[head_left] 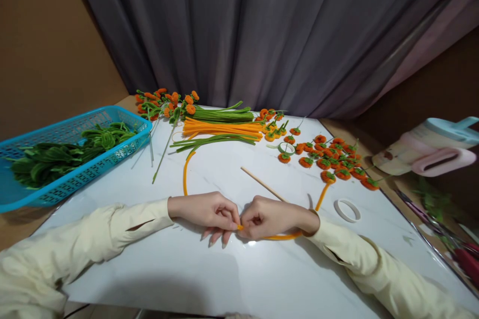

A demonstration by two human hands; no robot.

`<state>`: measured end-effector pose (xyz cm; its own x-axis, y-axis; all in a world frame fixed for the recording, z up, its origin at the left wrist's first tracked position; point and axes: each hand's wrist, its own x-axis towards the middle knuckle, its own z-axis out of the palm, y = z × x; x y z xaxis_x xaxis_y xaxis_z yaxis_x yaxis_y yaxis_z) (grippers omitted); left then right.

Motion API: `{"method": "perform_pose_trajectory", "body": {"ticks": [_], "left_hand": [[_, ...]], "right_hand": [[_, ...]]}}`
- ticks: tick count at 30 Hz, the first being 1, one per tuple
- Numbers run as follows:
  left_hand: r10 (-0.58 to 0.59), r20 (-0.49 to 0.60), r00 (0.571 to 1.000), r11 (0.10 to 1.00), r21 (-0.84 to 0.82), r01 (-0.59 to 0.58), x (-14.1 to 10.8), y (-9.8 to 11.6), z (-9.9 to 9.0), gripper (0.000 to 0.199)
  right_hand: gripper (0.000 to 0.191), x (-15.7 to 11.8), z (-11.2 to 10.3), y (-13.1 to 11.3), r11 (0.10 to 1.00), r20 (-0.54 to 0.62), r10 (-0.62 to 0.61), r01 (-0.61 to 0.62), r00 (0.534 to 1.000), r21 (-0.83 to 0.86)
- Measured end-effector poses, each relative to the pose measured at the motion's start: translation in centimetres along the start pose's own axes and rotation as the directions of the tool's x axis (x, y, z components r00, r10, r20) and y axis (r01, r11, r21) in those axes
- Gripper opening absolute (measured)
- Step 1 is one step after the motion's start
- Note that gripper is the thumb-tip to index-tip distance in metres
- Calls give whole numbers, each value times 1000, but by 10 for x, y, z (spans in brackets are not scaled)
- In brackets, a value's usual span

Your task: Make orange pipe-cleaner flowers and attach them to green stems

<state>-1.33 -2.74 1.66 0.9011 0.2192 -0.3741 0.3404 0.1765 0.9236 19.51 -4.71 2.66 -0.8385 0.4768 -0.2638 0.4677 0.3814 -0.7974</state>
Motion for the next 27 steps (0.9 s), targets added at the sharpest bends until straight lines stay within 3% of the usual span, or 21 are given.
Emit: {"method": "perform_pose_trajectory", "body": {"ticks": [7,17,27], "left_hand": [[36,-8,999,984,176,-34,-3,8,5,33],[31,18,999,999,31,-32,-2,5,2,29],[31,-14,999,990,137,-29,-1,7,3,27]], "right_hand": [[24,0,-1,1,997,34,-16,13,999,83],[14,0,-3,7,989,69,-69,59,995,134],[14,1,-4,10,985,51,-101,93,994,145]]}}
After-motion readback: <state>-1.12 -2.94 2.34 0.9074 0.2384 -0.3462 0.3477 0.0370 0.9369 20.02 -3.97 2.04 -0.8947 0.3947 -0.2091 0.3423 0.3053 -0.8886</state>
